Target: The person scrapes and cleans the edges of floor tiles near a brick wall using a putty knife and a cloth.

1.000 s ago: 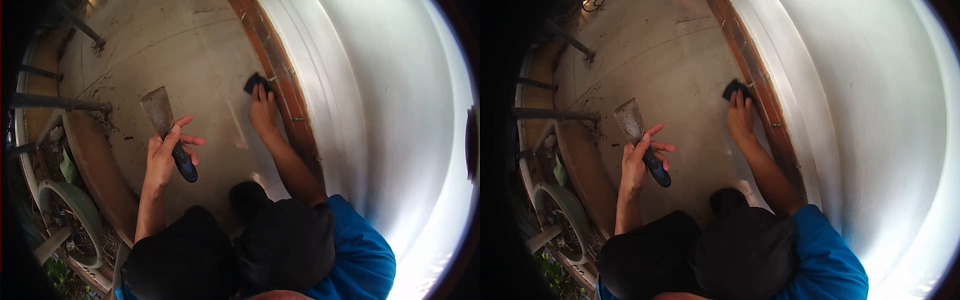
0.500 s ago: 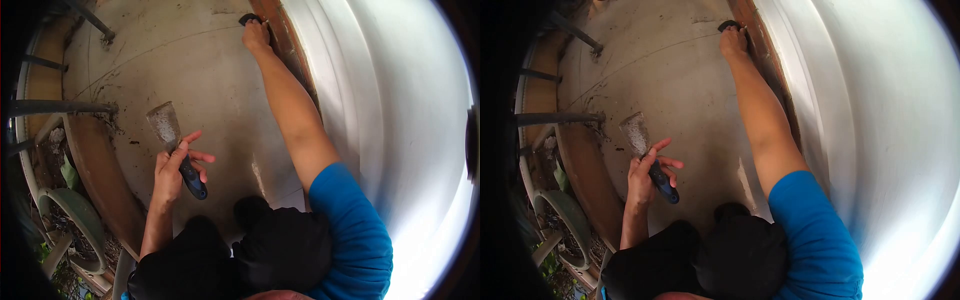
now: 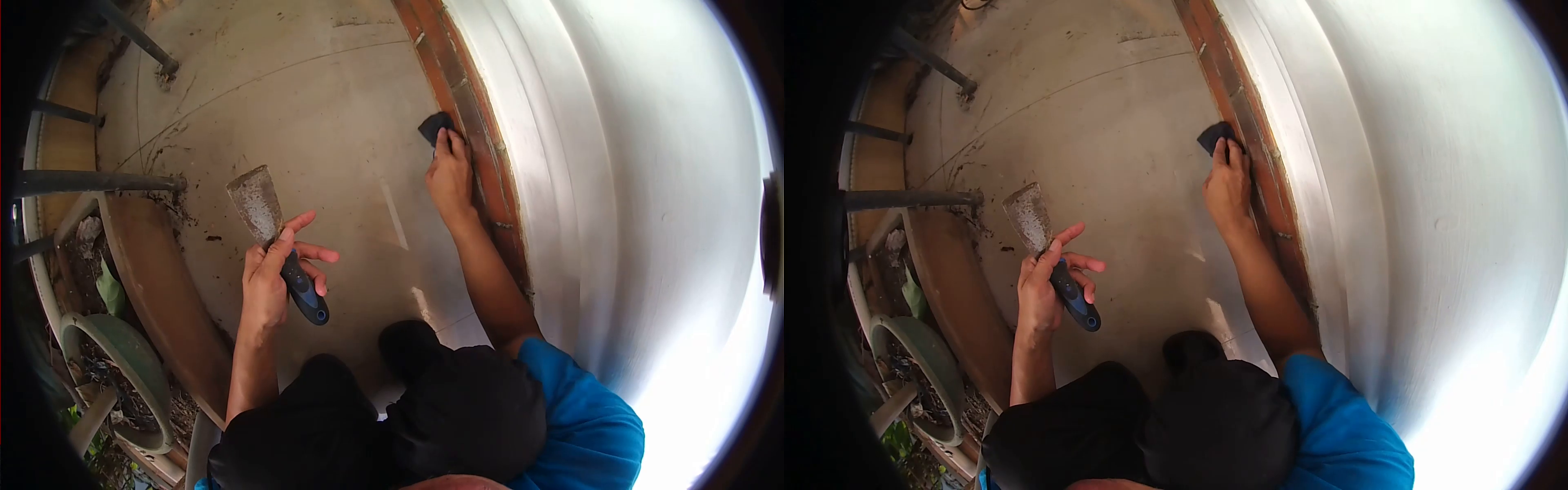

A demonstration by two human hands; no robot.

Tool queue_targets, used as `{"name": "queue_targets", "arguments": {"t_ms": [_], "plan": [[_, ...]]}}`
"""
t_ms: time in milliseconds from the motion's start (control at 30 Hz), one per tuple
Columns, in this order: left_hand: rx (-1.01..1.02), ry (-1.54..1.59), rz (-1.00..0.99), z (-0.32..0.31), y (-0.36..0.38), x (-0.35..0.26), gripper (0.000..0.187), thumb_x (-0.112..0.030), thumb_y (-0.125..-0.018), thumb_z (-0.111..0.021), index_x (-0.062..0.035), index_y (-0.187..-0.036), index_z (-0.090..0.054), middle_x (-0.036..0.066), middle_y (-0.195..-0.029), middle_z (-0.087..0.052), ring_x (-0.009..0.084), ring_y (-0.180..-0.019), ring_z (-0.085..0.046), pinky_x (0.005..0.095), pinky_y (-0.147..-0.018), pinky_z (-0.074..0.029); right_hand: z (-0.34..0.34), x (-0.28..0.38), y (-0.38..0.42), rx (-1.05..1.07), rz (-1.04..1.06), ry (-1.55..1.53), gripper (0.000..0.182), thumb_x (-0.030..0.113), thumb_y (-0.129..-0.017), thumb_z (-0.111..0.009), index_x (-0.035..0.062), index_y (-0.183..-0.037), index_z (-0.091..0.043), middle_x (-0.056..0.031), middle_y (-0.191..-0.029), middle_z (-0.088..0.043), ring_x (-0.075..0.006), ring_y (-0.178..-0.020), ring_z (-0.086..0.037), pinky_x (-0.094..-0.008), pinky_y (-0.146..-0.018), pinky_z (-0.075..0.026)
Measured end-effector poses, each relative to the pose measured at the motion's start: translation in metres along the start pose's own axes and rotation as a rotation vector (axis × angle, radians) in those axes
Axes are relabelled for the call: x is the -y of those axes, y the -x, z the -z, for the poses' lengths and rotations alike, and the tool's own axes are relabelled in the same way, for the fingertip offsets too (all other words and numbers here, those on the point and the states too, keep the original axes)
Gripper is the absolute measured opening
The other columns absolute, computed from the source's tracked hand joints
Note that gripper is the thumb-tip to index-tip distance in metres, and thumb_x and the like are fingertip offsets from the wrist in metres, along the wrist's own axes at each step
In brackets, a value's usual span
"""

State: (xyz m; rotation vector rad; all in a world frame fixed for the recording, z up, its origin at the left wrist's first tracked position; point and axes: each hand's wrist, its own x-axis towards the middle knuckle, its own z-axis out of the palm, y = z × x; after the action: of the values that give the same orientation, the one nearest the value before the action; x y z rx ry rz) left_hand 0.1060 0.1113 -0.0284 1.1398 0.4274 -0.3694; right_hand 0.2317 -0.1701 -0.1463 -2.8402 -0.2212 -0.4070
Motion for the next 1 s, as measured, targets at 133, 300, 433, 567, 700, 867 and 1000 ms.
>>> {"name": "queue_targets", "arguments": {"t_ms": [133, 300, 433, 567, 700, 867, 1000], "plan": [[0.000, 0.030, 0.027, 0.000, -0.003, 0.004, 0.056, -0.030, -0.103, -0.041, 0.0150, -0.135, -0.043, 0.025, -0.083, -0.069, 0.0252, -0.047, -0.060, 0.0322, -0.050, -0.049, -0.031, 0.013, -0.040, 0.122, -0.091, 0.202, 0.040, 0.003, -0.087, -0.054, -0.0087, -0.125, -0.057, -0.0189, -0.123, -0.054, -0.0369, -0.111, -0.053, -0.0383, -0.094, -0.049], [0.010, 0.032, 0.024, -0.003, 0.001, 0.000, 0.056, -0.030, -0.103, -0.041, 0.0152, -0.135, -0.042, 0.025, -0.082, -0.069, 0.0255, -0.047, -0.060, 0.0322, -0.049, -0.049, -0.090, 0.058, -0.141, 0.043, -0.040, 0.098, 0.032, 0.009, -0.089, -0.054, -0.0020, -0.119, -0.063, -0.0158, -0.117, -0.059, -0.0363, -0.108, -0.055, -0.0411, -0.093, -0.050], [0.014, 0.026, -0.010, -0.007, 0.001, -0.002, 0.056, -0.030, -0.102, -0.042, 0.0155, -0.135, -0.042, 0.025, -0.082, -0.069, 0.0256, -0.047, -0.060, 0.0322, -0.049, -0.049, -0.113, 0.101, -0.159, 0.047, 0.224, -0.518, 0.046, -0.009, -0.078, -0.058, 0.0048, -0.121, -0.065, -0.0160, -0.120, -0.062, -0.0363, -0.103, -0.062, -0.0412, -0.091, -0.051], [0.033, -0.014, -0.021, -0.007, 0.006, -0.005, 0.057, -0.031, -0.102, -0.042, 0.0155, -0.136, -0.041, 0.025, -0.083, -0.069, 0.0252, -0.047, -0.060, 0.0320, -0.049, -0.049, -0.042, 0.126, -0.085, -0.261, 0.288, -0.823, 0.043, -0.010, -0.081, -0.057, 0.0032, -0.121, -0.065, -0.0176, -0.121, -0.062, -0.0369, -0.103, -0.063, -0.0388, -0.089, -0.052], [0.049, -0.005, -0.031, -0.009, 0.006, -0.009, 0.056, -0.030, -0.102, -0.041, 0.0152, -0.136, -0.041, 0.025, -0.083, -0.069, 0.0244, -0.046, -0.059, 0.0316, -0.049, -0.049, 0.034, 0.065, 0.008, -0.314, 0.091, -0.669, 0.045, -0.012, -0.083, -0.058, 0.0016, -0.126, -0.062, -0.0206, -0.120, -0.060, -0.0373, -0.104, -0.062, -0.0388, -0.085, -0.054], [0.053, 0.025, -0.018, -0.010, 0.006, -0.006, 0.055, -0.029, -0.102, -0.041, 0.0142, -0.136, -0.041, 0.024, -0.083, -0.069, 0.0241, -0.046, -0.059, 0.0314, -0.048, -0.049, 0.021, -0.012, 0.095, -0.042, -0.036, -0.070, 0.045, -0.007, -0.082, -0.059, -0.0081, -0.127, -0.057, -0.0255, -0.123, -0.051, -0.0410, -0.108, -0.057, -0.0397, -0.087, -0.053], [0.065, 0.015, -0.007, -0.012, 0.007, -0.005, 0.054, -0.029, -0.103, -0.041, 0.0139, -0.136, -0.042, 0.025, -0.083, -0.068, 0.0241, -0.046, -0.059, 0.0314, -0.048, -0.049, -0.001, 0.004, 0.066, 0.136, -0.166, 0.054, 0.053, -0.008, -0.078, -0.053, -0.0121, -0.131, -0.050, -0.0247, -0.118, -0.050, -0.0425, -0.108, -0.053, -0.0455, -0.093, -0.047]]}}
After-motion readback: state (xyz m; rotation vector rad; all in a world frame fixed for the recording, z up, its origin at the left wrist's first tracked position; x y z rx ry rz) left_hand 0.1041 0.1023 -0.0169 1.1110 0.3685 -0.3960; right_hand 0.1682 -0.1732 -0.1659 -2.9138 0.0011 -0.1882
